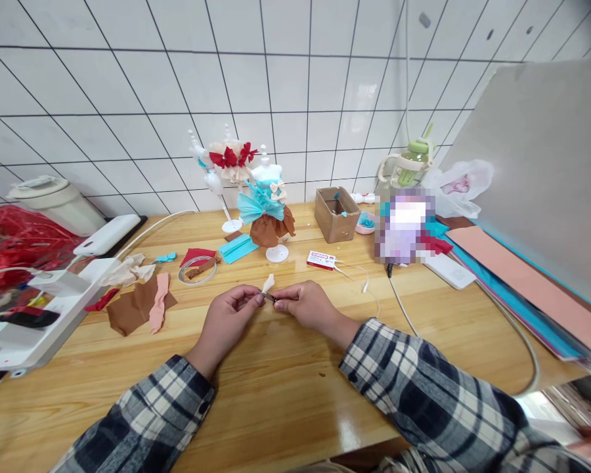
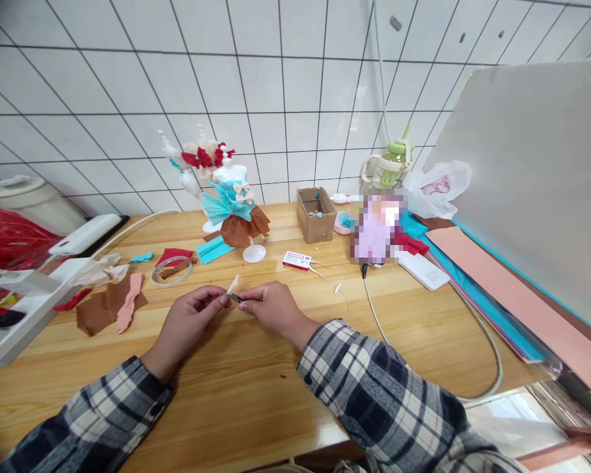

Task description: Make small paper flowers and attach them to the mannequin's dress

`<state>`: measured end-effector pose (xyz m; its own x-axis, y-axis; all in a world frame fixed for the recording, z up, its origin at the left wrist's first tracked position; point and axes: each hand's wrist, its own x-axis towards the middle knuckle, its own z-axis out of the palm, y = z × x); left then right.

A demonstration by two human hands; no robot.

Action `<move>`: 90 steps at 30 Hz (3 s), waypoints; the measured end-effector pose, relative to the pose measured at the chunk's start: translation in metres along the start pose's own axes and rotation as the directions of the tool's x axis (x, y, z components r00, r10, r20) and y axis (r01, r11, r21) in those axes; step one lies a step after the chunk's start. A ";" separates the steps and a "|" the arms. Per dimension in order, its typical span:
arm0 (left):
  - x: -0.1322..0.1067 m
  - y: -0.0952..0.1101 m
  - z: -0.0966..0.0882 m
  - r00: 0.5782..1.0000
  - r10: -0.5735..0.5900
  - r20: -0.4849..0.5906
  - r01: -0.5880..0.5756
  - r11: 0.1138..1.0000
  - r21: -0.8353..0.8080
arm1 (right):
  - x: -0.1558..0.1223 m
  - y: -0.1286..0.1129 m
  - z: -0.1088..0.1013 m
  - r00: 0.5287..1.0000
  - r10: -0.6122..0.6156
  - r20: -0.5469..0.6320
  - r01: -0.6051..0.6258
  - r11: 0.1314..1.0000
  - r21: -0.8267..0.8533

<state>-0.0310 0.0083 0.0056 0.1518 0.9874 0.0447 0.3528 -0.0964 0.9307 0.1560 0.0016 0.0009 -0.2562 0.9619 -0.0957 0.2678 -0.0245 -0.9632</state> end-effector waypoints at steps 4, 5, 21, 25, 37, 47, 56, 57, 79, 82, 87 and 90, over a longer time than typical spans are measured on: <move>-0.001 0.000 0.003 1.000 -0.012 0.003 0.013 1.000 -0.027 | 0.002 0.002 0.001 1.000 -0.011 -0.015 0.011 1.000 -0.007; -0.002 0.000 0.004 1.000 -0.014 0.010 0.014 0.999 -0.033 | 0.002 0.003 0.002 1.000 0.005 -0.023 -0.005 1.000 0.008; -0.002 -0.007 0.000 0.971 0.176 0.162 -0.229 0.878 0.419 | -0.002 -0.004 -0.030 0.980 -0.196 -0.036 0.098 0.629 -0.771; -0.002 -0.006 0.002 0.903 0.279 0.327 -0.417 0.751 0.511 | -0.006 -0.010 -0.036 0.968 -0.244 -0.055 0.094 0.559 -0.824; -0.002 -0.006 0.006 0.800 0.373 0.471 -0.579 0.686 0.440 | 0.071 -0.032 -0.074 0.975 -0.083 -0.205 -0.168 0.324 -0.931; 0.003 -0.007 -0.001 0.749 0.418 0.514 -0.633 0.683 0.365 | 0.119 -0.009 -0.077 0.948 0.026 -0.317 -0.310 0.289 -0.906; 0.003 -0.004 0.004 0.735 0.416 0.535 -0.643 0.678 0.357 | 0.109 -0.008 -0.078 0.962 -0.014 -0.272 -0.257 0.287 -0.923; 0.003 -0.004 0.004 0.735 0.414 0.537 -0.642 0.680 0.354 | 0.108 -0.008 -0.079 0.963 -0.012 -0.268 -0.253 0.289 -0.923; -0.004 0.001 0.005 0.709 0.354 0.610 -0.660 0.638 0.397 | 0.015 -0.029 -0.006 0.987 -0.141 0.077 0.136 0.479 -0.867; -0.006 0.001 0.004 0.726 0.335 0.601 -0.643 0.642 0.418 | 0.001 -0.021 -0.001 0.966 -0.255 0.053 0.201 0.603 -0.772; -0.008 0.001 0.005 0.781 0.289 0.554 -0.582 0.658 0.478 | -0.021 -0.010 -0.002 0.965 -0.258 0.039 0.219 0.719 -0.660; -0.010 0.003 0.004 0.816 0.256 0.519 -0.538 0.663 0.520 | -0.024 -0.005 -0.002 0.977 -0.196 0.079 0.200 0.736 -0.646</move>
<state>-0.0278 -0.0024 0.0060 0.6930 0.7158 0.0863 0.6321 -0.6608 0.4047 0.1633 -0.0211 0.0083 -0.3766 0.9233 0.0758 0.7461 0.3508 -0.5659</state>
